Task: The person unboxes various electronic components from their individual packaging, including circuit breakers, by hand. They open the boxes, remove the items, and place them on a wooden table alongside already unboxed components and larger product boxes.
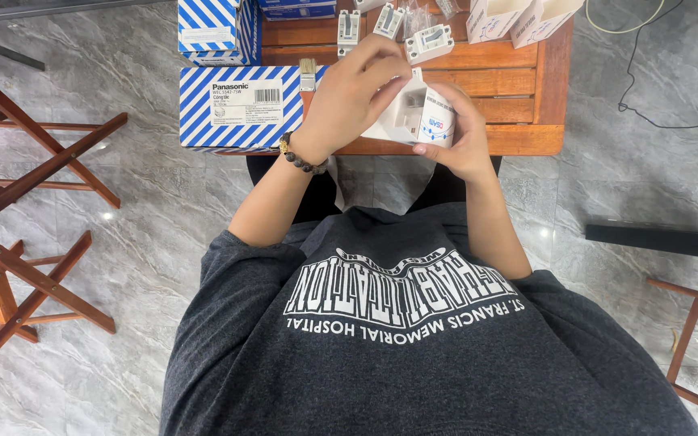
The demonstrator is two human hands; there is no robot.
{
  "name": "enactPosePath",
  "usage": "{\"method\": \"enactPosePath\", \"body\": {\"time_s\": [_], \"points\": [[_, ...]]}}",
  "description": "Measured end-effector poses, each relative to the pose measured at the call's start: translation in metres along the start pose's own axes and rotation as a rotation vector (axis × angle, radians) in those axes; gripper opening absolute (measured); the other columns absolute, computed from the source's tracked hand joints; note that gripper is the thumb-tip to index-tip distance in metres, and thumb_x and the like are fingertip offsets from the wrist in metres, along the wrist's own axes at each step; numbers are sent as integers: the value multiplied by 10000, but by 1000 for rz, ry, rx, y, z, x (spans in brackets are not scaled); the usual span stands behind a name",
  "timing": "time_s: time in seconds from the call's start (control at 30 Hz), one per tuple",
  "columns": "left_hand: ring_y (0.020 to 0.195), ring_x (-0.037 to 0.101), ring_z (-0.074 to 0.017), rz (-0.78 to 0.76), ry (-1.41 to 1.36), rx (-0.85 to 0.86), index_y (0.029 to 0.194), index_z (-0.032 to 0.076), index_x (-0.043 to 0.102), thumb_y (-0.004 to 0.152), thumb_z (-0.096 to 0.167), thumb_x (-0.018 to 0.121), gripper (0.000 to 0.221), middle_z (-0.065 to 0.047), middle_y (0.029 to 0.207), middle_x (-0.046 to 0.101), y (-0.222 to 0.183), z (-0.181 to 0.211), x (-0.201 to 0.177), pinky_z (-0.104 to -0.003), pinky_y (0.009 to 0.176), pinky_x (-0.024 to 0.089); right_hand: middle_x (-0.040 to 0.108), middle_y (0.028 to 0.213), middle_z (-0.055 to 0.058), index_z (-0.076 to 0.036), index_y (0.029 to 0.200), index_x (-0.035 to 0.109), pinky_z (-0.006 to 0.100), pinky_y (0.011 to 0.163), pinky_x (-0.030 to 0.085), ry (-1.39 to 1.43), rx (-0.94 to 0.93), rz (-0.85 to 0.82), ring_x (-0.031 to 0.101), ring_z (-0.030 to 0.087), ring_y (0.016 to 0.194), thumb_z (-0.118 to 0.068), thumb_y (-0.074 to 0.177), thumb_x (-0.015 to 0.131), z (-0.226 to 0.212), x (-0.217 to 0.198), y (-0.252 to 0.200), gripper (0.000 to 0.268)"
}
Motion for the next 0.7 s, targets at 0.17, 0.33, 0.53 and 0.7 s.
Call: {"method": "enactPosePath", "body": {"time_s": [0.17, 0.33, 0.53, 0.7], "points": [[1028, 587, -238, -23, 20, 66, 1033, 133, 694, 986, -61, 634, 208, -49, 1175, 527, -1, -3, 1, -346, 713, 523, 567, 1346, 117, -74, 1481, 506, 369, 1098, 431, -8, -11, -14, 550, 249, 1240, -364, 856, 849, -1, 1, 1, 769], [1158, 548, -285, -134, -105, 18, 1115, 70, 735, 1019, 126, 691, 120, -107, 1241, 517, 2, -1, -3, -411, 976, 557, 549, 1413, 133, -64, 1488, 501, 378, 1150, 420, -1, 20, -7, 540, 250, 1313, -354, 855, 842, -2, -3, 4, 775], [996, 616, -305, -69, -19, 30, 1050, 155, 783, 916, 180, 818, 141, -82, 1210, 591, -5, -19, 16, -443, 810, 588, 533, 1344, 174, 10, 1404, 585, 445, 1131, 355, 10, 54, 94, 495, 282, 1282, -269, 642, 1006, 25, 0, -4, 914], [983, 612, -253, -75, 62, 13, 998, 195, 783, 921, 235, 787, 87, -32, 1217, 593, -6, -14, 15, -370, 748, 588, 552, 1372, 191, -4, 1411, 596, 470, 1139, 362, -47, 86, 95, 516, 308, 1302, -303, 607, 1018, 31, -1, -8, 956]]}}
Point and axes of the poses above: each hand's wrist, its own y-axis towards the middle knuckle, its own x-axis out of the palm, z = x × y, the point moved 1 cm from there along y, towards the middle knuckle
